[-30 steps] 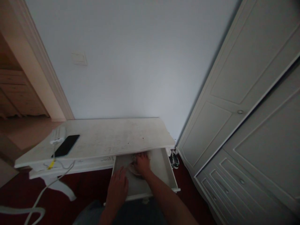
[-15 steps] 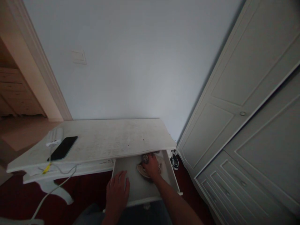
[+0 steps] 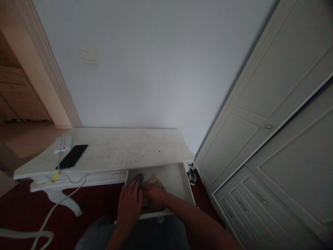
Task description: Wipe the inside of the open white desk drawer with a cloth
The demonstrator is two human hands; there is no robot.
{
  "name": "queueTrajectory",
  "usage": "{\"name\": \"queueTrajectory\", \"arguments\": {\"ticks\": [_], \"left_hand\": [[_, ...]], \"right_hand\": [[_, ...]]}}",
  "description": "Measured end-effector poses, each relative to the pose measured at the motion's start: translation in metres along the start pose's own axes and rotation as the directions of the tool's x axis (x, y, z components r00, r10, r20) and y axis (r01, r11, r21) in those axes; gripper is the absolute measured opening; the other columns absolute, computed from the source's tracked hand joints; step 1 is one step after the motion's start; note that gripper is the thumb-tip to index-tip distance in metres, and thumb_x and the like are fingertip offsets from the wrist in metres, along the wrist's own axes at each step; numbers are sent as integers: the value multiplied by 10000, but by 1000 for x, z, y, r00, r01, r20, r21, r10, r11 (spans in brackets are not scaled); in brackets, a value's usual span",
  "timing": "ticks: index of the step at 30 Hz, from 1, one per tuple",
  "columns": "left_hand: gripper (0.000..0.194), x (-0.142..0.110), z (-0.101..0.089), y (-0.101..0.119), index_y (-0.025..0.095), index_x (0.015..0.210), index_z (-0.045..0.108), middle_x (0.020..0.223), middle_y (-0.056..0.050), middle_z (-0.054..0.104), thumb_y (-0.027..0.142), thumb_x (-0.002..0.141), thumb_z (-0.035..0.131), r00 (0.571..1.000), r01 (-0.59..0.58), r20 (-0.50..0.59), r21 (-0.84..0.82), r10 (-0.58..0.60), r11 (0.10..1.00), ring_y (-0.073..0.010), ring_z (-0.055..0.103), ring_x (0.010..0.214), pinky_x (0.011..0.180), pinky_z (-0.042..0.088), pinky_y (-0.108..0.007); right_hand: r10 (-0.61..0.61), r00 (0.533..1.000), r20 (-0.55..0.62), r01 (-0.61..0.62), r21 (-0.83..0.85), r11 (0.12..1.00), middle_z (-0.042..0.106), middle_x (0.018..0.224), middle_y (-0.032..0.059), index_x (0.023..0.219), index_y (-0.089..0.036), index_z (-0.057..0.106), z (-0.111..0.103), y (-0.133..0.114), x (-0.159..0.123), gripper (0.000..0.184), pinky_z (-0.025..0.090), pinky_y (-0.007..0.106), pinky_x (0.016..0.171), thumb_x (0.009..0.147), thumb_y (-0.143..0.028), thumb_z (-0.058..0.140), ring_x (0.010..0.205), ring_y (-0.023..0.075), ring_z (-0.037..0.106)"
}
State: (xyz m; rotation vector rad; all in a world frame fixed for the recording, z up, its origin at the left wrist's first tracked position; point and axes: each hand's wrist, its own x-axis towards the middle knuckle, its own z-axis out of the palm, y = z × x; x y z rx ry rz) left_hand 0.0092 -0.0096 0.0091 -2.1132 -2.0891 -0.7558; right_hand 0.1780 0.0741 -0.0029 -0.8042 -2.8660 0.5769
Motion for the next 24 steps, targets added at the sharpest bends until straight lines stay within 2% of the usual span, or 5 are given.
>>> {"name": "queueTrajectory", "arguments": {"ticks": [4,8,16,19,24], "left_hand": [[428,-2,4,-2,156,1334,666,1364,-142,714,303,1030,403,998,-56,37,-50,58,997,-290,636,1287,1241,334,-540],[384,-5,9,-5,173,1224,711,1227,-110,770,273,1039,390,990,-110,75,-83,116,991,-268,686,1186,1229,354,-523],[364,3,-8,5,191,1143,719,1148,-111,759,277,1054,377,976,-37,211,-96,56,995,-249,691,1085,1025,483,-411],[355,6,-14,9,188,1077,701,1085,-105,748,264,1056,355,958,5,285,-83,19,997,-238,691,1044,968,487,-379],[354,4,-15,9,215,1039,665,1040,-85,743,277,1070,319,949,53,314,-89,-23,995,-217,699,994,906,483,-336]], "right_hand": [[127,989,74,-124,-34,992,680,1320,59,1281,-313,721,-33,31,-72,526,473,364,1034,758,-278,770,1188,287,643],[430,899,-80,-433,-28,901,638,1380,86,1312,-301,710,-49,56,-109,650,453,378,1060,678,-171,767,1237,314,617],[641,687,-343,-642,126,756,597,1430,145,1393,-217,648,-35,57,-29,606,409,397,1114,790,-239,701,1298,316,559],[606,713,-352,-595,153,789,625,1415,149,1403,-218,648,-25,39,14,601,371,427,1154,804,-237,695,1334,332,533],[386,894,-229,-354,169,920,667,1399,71,1332,-307,715,-5,7,36,580,389,385,1154,757,-291,791,1342,299,562]]}}
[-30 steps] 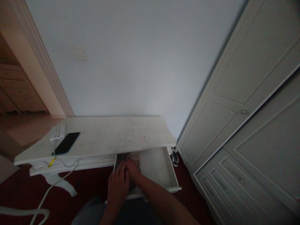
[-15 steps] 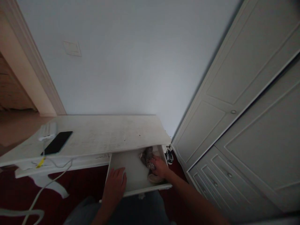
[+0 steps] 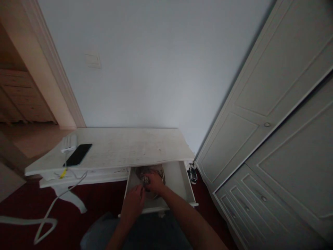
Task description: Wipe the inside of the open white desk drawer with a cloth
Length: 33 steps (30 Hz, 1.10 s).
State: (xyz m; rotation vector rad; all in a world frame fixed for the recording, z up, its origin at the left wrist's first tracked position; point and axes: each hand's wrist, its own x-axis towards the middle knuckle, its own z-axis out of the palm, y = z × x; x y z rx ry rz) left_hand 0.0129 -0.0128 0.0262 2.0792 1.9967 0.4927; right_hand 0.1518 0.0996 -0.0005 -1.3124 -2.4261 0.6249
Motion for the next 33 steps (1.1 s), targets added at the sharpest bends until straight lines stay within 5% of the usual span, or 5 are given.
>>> {"name": "queueTrajectory", "arguments": {"ticks": [7,12,22,28,33], "left_hand": [[360,-1,-4,3,217,993,641,1049,-73,747,278,1079,296,997,6,77,6,-6,1000,-210,714,992,871,471,-321],[355,1,-6,4,210,1030,644,1081,-80,756,287,1082,302,986,1,168,-21,2,1000,-200,725,1011,865,457,-306],[332,4,-3,1,200,1013,649,1058,-86,759,272,1065,329,981,22,192,-33,-15,999,-202,718,996,850,444,-307],[330,5,-1,-1,206,1042,671,1066,-83,768,275,1061,349,981,36,191,-48,-27,998,-205,721,999,840,455,-307],[326,2,-1,-1,221,1018,722,1091,-71,772,333,1049,418,978,2,211,-41,7,999,-208,710,1038,881,455,-303]], "right_hand": [[-238,939,247,207,145,967,710,1307,38,1211,-300,780,-22,20,-68,483,466,301,1055,730,-278,806,1174,252,676],[59,983,171,-56,-22,998,703,1323,3,1176,-335,788,-67,56,-98,573,446,328,1081,650,-118,725,1223,269,647],[397,900,-183,-423,-138,896,626,1375,197,1334,-176,681,-45,30,-22,520,455,499,1043,825,-145,576,1232,375,609],[132,991,-15,-133,-99,986,587,1499,86,1298,-325,734,-8,-13,-11,499,389,468,1148,802,-268,715,1350,342,548],[-98,979,179,101,-9,995,738,1261,48,1152,-296,804,-2,-7,-47,385,474,328,1051,769,-287,766,1174,260,672]]}}
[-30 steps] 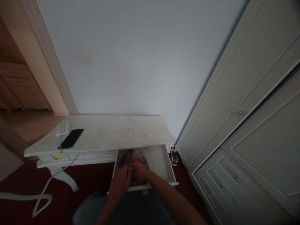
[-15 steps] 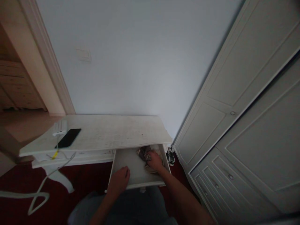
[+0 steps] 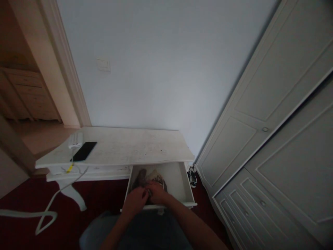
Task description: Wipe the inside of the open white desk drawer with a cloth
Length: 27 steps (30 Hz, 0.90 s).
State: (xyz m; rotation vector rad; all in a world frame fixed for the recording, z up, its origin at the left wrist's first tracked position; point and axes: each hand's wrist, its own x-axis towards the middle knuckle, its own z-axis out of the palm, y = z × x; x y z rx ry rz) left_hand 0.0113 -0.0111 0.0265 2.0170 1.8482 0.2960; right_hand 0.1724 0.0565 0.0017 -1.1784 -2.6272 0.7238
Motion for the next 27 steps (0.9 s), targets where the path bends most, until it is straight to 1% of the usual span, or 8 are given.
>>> {"name": "queueTrajectory", "arguments": {"ticks": [4,7,9,14,18,20,23,27], "left_hand": [[355,-3,0,1,209,994,706,1037,-71,764,340,1062,383,998,-40,-50,-1,40,999,-202,706,994,863,449,-299],[355,-3,-3,5,197,970,693,1010,-78,760,299,1058,365,998,-19,-65,-8,18,1000,-201,706,967,845,445,-303],[361,-4,-6,7,197,951,693,999,-81,764,305,1055,365,999,3,-45,9,-2,1000,-208,709,956,831,444,-309],[380,-3,-9,12,195,980,727,1025,-103,787,309,1036,369,999,40,4,65,-40,997,-225,728,980,829,454,-324],[404,-1,-9,12,182,950,760,1008,-132,796,308,1018,382,998,60,6,79,-61,995,-239,733,971,829,461,-338],[407,-1,-10,13,181,933,770,996,-134,798,312,1011,393,998,62,9,89,-63,994,-245,733,970,830,466,-342],[432,-2,-11,14,176,921,781,997,-138,798,312,1017,382,999,48,10,114,-49,992,-255,731,977,836,474,-351],[449,-6,-11,14,190,924,791,1000,-122,802,314,1033,373,1000,10,17,132,-12,991,-252,735,977,844,483,-350]], "right_hand": [[-35,996,80,31,44,999,752,1230,13,1126,-315,819,-24,25,-39,440,499,275,994,709,-188,753,1102,224,704],[124,991,49,-123,-27,992,772,1173,-21,1046,-342,834,-50,47,-56,434,505,277,968,693,-125,704,1080,219,711],[240,970,-35,-242,-80,967,771,1171,10,1028,-317,834,-63,57,-58,421,498,317,982,710,-101,661,1103,243,702],[447,859,-251,-490,-145,860,706,1255,125,1140,-239,783,-67,62,-37,413,462,406,1026,806,-107,580,1153,288,660],[499,811,-305,-557,-140,819,625,1362,195,1251,-195,715,-51,47,-3,462,432,509,1046,814,-129,579,1251,363,585],[473,836,-278,-521,-132,843,571,1448,202,1321,-201,676,-41,36,13,538,409,548,1067,793,-133,607,1309,389,540],[364,912,-188,-389,-113,914,494,1563,155,1377,-249,650,-26,22,26,627,349,564,1133,759,-143,658,1393,387,475],[174,984,-45,-177,-59,982,469,1614,80,1393,-322,658,-10,10,16,646,281,507,1210,762,-209,737,1458,339,434]]}}
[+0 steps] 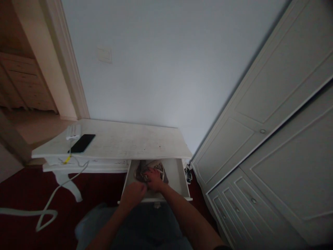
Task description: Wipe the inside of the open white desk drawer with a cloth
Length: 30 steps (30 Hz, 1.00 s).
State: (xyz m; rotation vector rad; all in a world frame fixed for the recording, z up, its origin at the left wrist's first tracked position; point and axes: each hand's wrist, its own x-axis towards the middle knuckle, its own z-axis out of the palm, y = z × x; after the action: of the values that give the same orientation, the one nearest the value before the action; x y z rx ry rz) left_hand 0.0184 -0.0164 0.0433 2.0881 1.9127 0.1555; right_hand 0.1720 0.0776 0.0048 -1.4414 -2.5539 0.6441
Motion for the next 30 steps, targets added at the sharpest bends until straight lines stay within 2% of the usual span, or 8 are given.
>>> {"name": "queueTrajectory", "arguments": {"ticks": [6,8,11,13,16,23,27,30], "left_hand": [[410,-2,0,-2,192,960,783,1035,-118,805,306,1046,398,999,-38,2,4,38,999,-239,737,998,854,483,-342],[418,-2,1,-2,192,960,780,1019,-116,805,310,1051,388,999,-37,-2,7,37,999,-236,740,988,848,485,-340],[454,0,2,-2,182,956,780,1014,-121,805,328,1061,362,999,-40,5,23,40,999,-240,741,990,848,487,-340],[476,0,3,-3,182,956,780,1018,-116,806,335,1067,344,999,-45,14,35,45,998,-234,741,990,848,486,-331],[484,1,4,-4,186,971,782,1008,-112,805,322,1071,329,999,-48,19,54,47,997,-225,742,987,850,485,-323],[476,5,8,-8,194,1037,790,1065,-134,793,337,1074,337,994,-93,63,63,89,994,-250,726,1064,912,483,-345],[515,14,15,-13,176,1012,795,1088,-152,793,375,1066,323,993,-58,108,22,55,998,-256,733,1062,891,494,-341],[558,21,20,-16,152,976,794,1080,-170,798,403,1061,303,990,-15,139,-30,19,999,-250,749,1023,840,499,-328]], "right_hand": [[-180,976,122,167,111,980,590,1514,65,1330,-308,720,5,9,-37,519,374,389,1173,816,-330,777,1383,279,546],[-166,977,132,148,142,979,576,1528,80,1373,-296,698,1,16,-46,570,385,393,1169,809,-313,773,1384,284,549],[-82,988,129,59,176,983,436,1650,87,1465,-314,627,-6,22,-57,708,352,426,1200,772,-267,767,1452,306,484],[-46,995,87,29,190,981,357,1697,86,1479,-320,612,-10,21,-65,755,327,444,1219,745,-258,777,1485,320,445],[-19,997,-75,33,193,981,375,1684,111,1484,-287,599,-14,16,-82,746,319,461,1231,756,-256,761,1501,322,424],[75,921,-383,-75,15,997,518,1584,114,1486,-278,565,-8,18,-122,600,409,498,1171,898,-306,679,1406,329,523],[38,900,-435,-100,-121,988,570,1541,110,1440,-274,606,-6,29,-134,466,417,500,1151,994,-409,614,1382,319,545],[-16,914,-406,-67,-188,980,605,1510,100,1432,-277,612,-8,34,-138,513,412,502,1143,998,-550,610,1379,318,547]]}}
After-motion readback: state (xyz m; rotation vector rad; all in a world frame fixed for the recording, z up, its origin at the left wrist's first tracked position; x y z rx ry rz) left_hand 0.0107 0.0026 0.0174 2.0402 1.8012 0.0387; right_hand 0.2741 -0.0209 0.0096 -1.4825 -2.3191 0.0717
